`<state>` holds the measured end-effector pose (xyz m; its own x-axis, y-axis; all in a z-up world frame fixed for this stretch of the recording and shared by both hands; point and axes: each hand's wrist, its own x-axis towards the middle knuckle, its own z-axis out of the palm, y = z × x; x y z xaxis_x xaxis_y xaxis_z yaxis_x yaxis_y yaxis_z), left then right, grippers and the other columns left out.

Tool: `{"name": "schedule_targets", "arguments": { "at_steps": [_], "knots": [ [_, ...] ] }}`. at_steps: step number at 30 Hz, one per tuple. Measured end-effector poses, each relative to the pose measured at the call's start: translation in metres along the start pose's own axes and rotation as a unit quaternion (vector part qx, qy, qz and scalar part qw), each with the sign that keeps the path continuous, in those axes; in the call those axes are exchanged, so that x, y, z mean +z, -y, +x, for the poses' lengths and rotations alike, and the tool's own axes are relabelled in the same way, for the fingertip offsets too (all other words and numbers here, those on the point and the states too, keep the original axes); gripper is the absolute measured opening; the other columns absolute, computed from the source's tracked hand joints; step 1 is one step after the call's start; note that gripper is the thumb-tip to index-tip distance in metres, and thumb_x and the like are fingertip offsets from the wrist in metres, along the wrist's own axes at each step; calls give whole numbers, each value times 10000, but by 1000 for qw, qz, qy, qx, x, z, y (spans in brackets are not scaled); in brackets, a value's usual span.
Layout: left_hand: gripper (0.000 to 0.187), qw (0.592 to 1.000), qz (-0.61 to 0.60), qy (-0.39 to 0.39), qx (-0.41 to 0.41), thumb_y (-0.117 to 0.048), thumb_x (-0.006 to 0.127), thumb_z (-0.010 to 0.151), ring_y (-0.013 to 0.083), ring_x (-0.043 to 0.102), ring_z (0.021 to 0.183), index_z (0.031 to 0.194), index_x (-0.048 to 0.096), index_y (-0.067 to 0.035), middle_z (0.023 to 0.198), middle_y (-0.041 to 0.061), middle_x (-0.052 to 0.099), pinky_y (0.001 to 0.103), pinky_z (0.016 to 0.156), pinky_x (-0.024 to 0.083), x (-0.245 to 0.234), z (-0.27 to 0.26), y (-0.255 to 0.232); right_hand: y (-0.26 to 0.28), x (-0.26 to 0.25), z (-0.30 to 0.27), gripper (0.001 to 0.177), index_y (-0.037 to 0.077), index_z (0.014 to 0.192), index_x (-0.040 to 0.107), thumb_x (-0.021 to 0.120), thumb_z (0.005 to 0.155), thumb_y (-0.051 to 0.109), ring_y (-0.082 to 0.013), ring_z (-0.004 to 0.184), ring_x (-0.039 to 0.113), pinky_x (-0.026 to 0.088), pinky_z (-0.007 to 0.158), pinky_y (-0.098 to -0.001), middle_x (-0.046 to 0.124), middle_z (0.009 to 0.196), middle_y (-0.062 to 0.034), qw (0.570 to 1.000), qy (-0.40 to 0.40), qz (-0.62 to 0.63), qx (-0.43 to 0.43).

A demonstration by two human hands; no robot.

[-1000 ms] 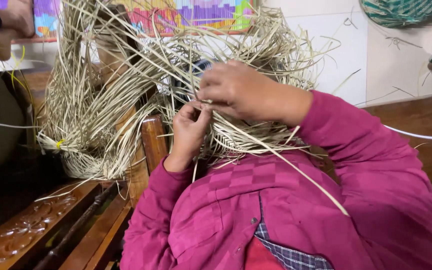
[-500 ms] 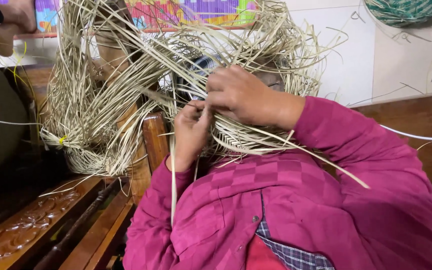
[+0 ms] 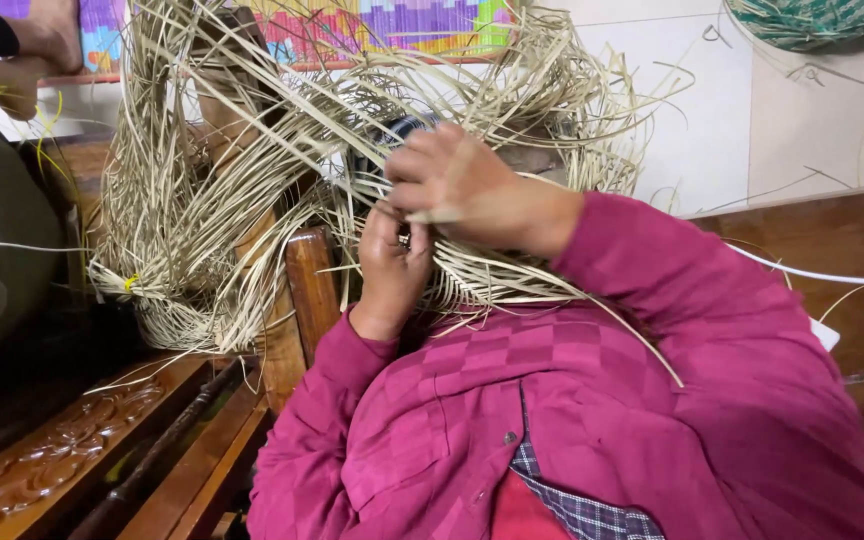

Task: Weaving a hat using dried straw strands by interlacing them by hand.

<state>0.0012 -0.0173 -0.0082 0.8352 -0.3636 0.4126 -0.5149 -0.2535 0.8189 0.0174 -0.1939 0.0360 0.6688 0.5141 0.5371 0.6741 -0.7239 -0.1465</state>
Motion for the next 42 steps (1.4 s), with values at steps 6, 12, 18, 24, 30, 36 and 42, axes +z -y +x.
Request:
{"name": "schedule_targets", "arguments": {
  "at_steps": [6, 12, 18, 24, 30, 36, 42],
  "knots": [
    [156, 988, -14, 71, -136, -77, 663, 894, 257, 633, 876, 1038, 644, -21, 982, 123, 670, 350, 796, 524, -6, 1, -6, 6, -53, 37, 80, 59, 983, 734, 751, 909, 34, -204, 859, 485, 390, 770, -367, 546, 971, -49, 974, -85, 208, 26],
    [97, 1000, -24, 4, -6, -39, 693, 947, 315, 686, 750, 854, 679, -16, 818, 138, 670, 364, 705, 568, 5, -5, 22, -1, -19, -16, 120, 221, 960, 690, 623, 1022, 299, -227, 867, 548, 395, 729, -384, 622, 1003, -8, 996, -18, -85, 10],
    [133, 998, -44, 4, -42, -30, 670, 970, 289, 665, 663, 838, 680, -13, 743, 134, 657, 334, 623, 548, -1, -1, 7, 20, -18, -24, 179, 171, 799, 586, 590, 971, 121, -246, 739, 507, 372, 754, -439, 534, 769, -40, 985, -38, -164, -30],
    [215, 969, -153, 30, -193, -97, 647, 987, 129, 529, 586, 775, 639, -62, 617, 69, 624, 288, 572, 459, -3, -4, -7, 45, -22, -51, 234, 152, 791, 586, 510, 1012, 160, -242, 694, 486, 374, 652, -387, 488, 739, -41, 988, -42, -141, -47],
    [231, 996, -51, 25, -75, -89, 742, 963, 317, 665, 610, 773, 681, 26, 686, 215, 679, 367, 565, 497, 2, -6, -9, 46, -31, -60, 174, 98, 980, 618, 536, 1009, 248, -283, 754, 607, 481, 627, -386, 566, 843, -86, 999, -4, 6, 37],
    [204, 964, -162, 37, -209, -194, 713, 1002, 121, 556, 691, 872, 672, -42, 746, 75, 689, 274, 639, 463, 4, -4, -5, 49, -31, -69, 271, 251, 1005, 599, 713, 807, 398, -236, 737, 608, 494, 577, -390, 555, 911, -13, 992, 79, -94, 30],
    [268, 972, -136, 33, -190, -221, 678, 1028, 130, 553, 629, 836, 650, -35, 699, 98, 672, 277, 602, 455, 4, -7, -1, 48, -9, -69, 273, 207, 983, 582, 502, 969, 468, -280, 637, 619, 485, 513, -418, 535, 907, -55, 991, 96, -30, 89]
  ]
}}
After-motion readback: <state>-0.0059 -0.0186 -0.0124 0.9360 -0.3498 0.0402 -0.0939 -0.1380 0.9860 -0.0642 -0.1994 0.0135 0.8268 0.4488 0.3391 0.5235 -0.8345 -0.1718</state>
